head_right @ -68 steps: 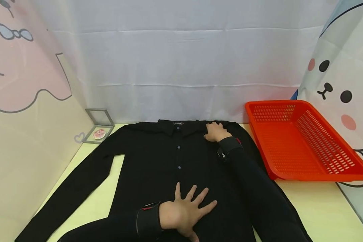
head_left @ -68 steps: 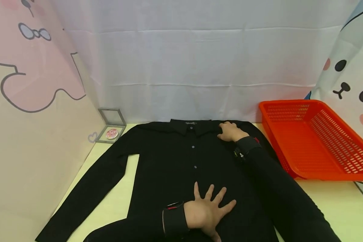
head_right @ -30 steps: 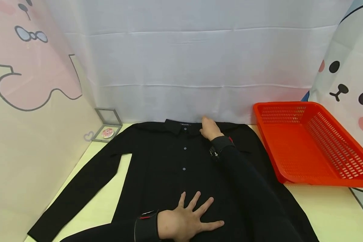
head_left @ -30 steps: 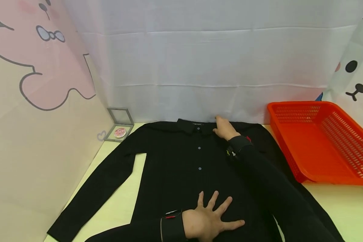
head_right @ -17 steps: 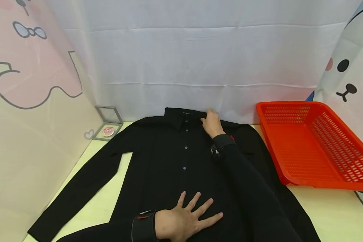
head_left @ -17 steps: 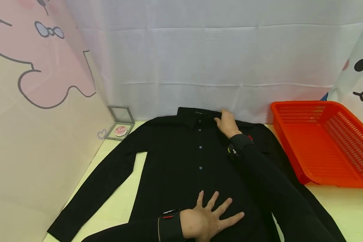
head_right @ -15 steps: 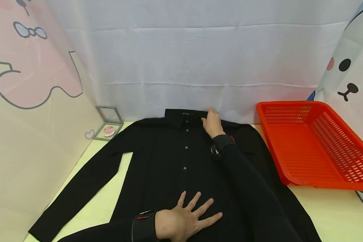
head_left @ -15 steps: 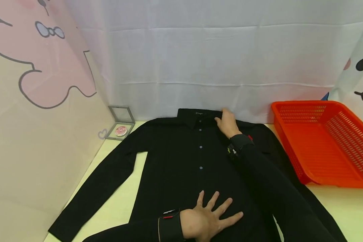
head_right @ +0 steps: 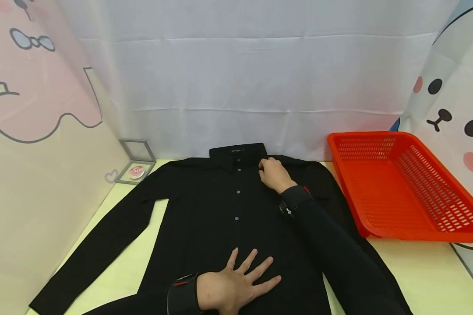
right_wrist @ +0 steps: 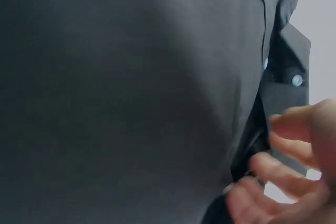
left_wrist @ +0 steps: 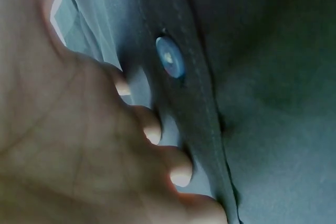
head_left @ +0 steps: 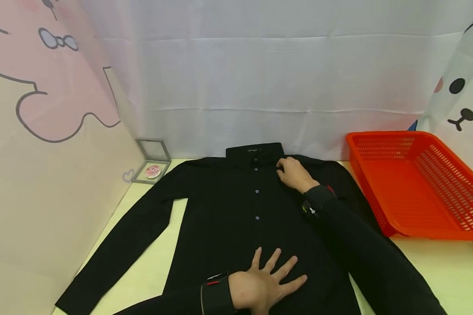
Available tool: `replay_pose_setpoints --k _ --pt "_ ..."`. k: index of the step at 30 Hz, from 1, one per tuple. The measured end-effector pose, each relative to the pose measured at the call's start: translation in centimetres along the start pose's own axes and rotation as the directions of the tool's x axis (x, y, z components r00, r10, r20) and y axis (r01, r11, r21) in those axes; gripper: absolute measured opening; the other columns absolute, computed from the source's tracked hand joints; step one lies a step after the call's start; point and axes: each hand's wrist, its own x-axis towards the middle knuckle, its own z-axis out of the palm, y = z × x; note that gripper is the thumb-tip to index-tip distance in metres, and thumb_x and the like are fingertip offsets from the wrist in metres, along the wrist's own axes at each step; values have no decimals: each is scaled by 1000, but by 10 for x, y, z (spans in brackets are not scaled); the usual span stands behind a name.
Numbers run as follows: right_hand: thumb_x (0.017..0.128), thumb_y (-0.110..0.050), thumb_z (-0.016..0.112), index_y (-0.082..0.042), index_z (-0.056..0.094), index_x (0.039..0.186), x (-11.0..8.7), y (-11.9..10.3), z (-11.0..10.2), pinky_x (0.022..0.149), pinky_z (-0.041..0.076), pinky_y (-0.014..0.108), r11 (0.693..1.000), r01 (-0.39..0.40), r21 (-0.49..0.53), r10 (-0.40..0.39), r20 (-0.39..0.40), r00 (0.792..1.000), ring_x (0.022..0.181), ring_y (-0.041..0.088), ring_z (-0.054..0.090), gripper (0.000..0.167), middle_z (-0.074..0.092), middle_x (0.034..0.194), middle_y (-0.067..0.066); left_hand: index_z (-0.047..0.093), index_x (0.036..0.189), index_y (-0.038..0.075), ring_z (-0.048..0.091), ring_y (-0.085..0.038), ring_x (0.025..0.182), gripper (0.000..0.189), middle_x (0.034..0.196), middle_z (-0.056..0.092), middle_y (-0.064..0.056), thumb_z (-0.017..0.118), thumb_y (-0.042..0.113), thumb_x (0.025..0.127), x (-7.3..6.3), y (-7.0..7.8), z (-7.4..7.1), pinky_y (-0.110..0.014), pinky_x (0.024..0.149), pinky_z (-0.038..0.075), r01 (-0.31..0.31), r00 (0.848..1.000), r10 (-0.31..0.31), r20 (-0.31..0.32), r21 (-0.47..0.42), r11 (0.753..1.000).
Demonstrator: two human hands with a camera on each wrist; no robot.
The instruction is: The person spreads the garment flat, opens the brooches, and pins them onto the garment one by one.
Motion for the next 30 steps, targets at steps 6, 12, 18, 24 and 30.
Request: replay_pose_setpoints --k 6,12,18,24,30 --pt "101 -14 66 6 61 135 -41 -3 -10 88 53 58 998 2 -68 6 118 993 111 49 58 39 57 130 32 -22 153 57 -11 -28 161 130 169 -25 14 77 76 70 -3 -6 2 -69 123 14 -8 1000 7 -10 -33 999" --pt "100 -20 68 6 56 140 -82 1 -26 102 42 72 984 -107 -142 125 126 984 132 60 43 49 49 143 37 -20 154 56 -10 -29 161 131 170 -24 13 79 74 70 -4 -5 3 -70 122 13 -27 999 25 -26 -58 998" --pt "101 -32 67 16 25 153 -114 6 -38 102 38 76 921 -325 -213 367 197 909 131 68 37 83 33 149 47 -28 153 51 -10 -27 161 143 169 -25 15 82 73 65 -7 -2 1 -70 123 12 9 999 -11 -32 -81 997" --pt "106 -45 53 22 13 153 -124 21 -45 107 33 77 889 -425 -174 457 250 854 133 72 29 91 20 151 52 -18 157 53 -8 -27 162 140 171 -22 14 88 66 66 -13 0 2 -69 123 14 17 999 -19 -32 -55 998" --pt "110 -44 40 23 20 150 -116 35 -53 108 31 75 885 -452 -108 465 181 867 129 70 34 81 29 146 52 -18 156 55 -7 -23 162 142 170 -22 16 90 60 65 -22 -3 9 -64 125 17 39 999 -39 -5 16 999"
